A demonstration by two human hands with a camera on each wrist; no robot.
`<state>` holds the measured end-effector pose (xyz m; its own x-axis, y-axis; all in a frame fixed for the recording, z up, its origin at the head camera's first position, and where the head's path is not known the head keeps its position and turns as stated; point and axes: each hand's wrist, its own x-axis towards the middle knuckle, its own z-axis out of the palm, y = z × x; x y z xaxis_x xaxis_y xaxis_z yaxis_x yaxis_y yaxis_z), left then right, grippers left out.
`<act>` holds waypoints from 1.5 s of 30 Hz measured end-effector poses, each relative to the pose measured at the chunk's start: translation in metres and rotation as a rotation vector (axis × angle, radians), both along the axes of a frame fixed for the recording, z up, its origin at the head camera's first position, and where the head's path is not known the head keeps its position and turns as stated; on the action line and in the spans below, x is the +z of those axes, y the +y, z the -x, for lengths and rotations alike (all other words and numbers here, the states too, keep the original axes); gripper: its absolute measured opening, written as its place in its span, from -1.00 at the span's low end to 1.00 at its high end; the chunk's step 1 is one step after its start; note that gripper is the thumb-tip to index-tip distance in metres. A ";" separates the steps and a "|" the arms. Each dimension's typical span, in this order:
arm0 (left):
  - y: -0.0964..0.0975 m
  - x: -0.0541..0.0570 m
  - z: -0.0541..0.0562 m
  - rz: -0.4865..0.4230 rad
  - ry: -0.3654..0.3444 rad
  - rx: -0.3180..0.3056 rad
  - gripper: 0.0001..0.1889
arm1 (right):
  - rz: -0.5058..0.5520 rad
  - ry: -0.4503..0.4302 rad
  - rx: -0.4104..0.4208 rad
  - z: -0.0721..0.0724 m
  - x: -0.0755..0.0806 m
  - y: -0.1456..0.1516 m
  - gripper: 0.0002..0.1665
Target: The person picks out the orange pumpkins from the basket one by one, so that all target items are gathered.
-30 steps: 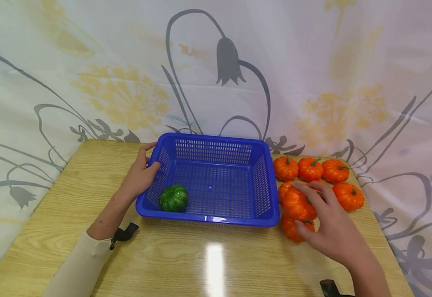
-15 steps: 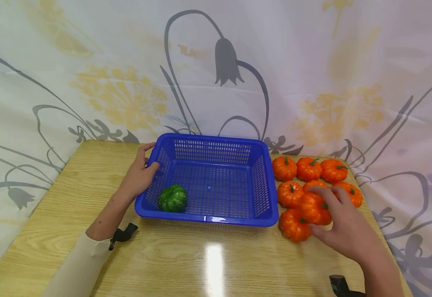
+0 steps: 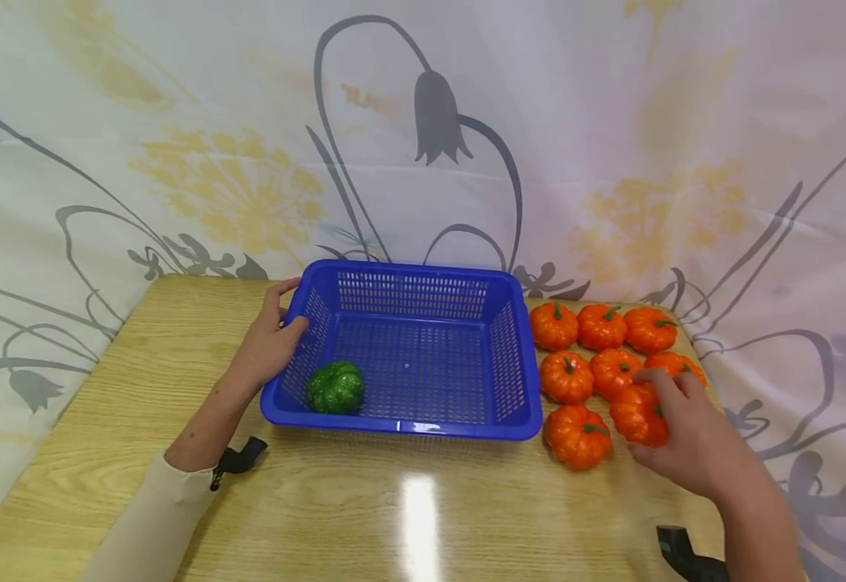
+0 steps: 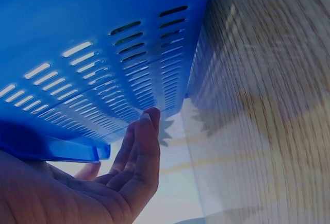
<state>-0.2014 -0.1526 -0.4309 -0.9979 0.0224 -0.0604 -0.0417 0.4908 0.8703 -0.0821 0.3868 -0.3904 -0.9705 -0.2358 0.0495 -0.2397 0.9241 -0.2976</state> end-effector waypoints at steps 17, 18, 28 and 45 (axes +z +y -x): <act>0.000 0.001 0.001 0.000 0.010 -0.006 -0.31 | -0.105 -0.223 -0.097 0.010 -0.008 0.017 -0.08; 0.000 0.001 0.002 0.001 0.011 -0.007 -0.31 | -0.104 -0.229 -0.100 0.010 -0.009 0.018 -0.07; 0.000 0.002 0.000 -0.004 0.004 -0.009 -0.31 | -0.089 -0.292 -0.096 0.015 -0.022 0.017 -0.07; 0.000 0.005 -0.004 -0.018 0.007 -0.014 -0.31 | -0.075 -0.297 -0.144 0.015 -0.027 0.014 0.03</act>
<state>-0.1977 -0.1523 -0.4264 -0.9979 0.0374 -0.0532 -0.0291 0.4753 0.8793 -0.0971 0.4008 -0.4170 -0.9636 -0.0876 -0.2526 -0.0184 0.9642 -0.2644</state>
